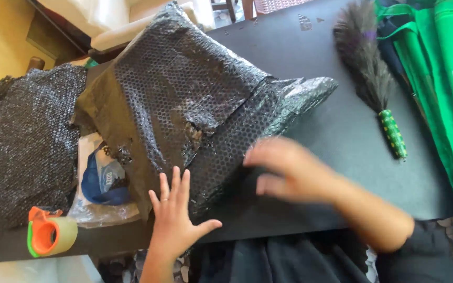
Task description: Wrapping a blue bag with bubble wrap and securing it with tape for shipping or storage.
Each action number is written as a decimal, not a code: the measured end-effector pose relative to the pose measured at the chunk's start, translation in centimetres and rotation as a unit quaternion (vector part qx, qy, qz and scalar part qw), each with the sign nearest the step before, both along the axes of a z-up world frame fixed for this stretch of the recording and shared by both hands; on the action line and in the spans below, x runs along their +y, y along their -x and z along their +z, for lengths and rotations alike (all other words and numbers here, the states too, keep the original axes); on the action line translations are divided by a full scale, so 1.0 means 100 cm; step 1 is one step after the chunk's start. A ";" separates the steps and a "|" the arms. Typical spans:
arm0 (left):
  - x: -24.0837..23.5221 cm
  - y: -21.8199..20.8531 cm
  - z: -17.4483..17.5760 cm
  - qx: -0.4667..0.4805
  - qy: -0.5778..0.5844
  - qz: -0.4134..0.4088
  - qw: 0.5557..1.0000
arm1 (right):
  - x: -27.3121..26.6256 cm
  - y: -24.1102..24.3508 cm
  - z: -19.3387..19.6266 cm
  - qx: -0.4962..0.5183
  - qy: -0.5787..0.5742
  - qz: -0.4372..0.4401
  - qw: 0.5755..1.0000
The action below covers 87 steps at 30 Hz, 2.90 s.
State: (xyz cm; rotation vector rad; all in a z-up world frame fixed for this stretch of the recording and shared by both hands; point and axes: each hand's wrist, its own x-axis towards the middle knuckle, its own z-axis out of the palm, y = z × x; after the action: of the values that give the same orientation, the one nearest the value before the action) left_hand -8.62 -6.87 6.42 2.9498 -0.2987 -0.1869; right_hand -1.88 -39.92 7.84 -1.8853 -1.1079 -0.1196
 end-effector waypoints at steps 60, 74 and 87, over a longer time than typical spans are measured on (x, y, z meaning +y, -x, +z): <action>-0.086 -0.105 0.017 0.085 0.029 -0.089 0.992 | 0.028 0.004 0.053 0.036 0.065 -0.161 0.984; -0.064 -0.119 -0.031 0.051 0.094 -0.100 0.989 | 0.059 0.056 -0.064 -0.208 -0.028 -0.300 0.931; -0.065 -0.126 -0.093 -0.181 0.311 0.084 0.929 | -0.005 0.066 -0.075 -0.299 -0.011 -0.393 0.869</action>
State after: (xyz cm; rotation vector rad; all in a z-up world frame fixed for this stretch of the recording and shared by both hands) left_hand 3.96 -13.32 -2.90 2.3376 -0.1145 0.4077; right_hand -8.51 -40.46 0.35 -2.2369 -0.6164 -1.2402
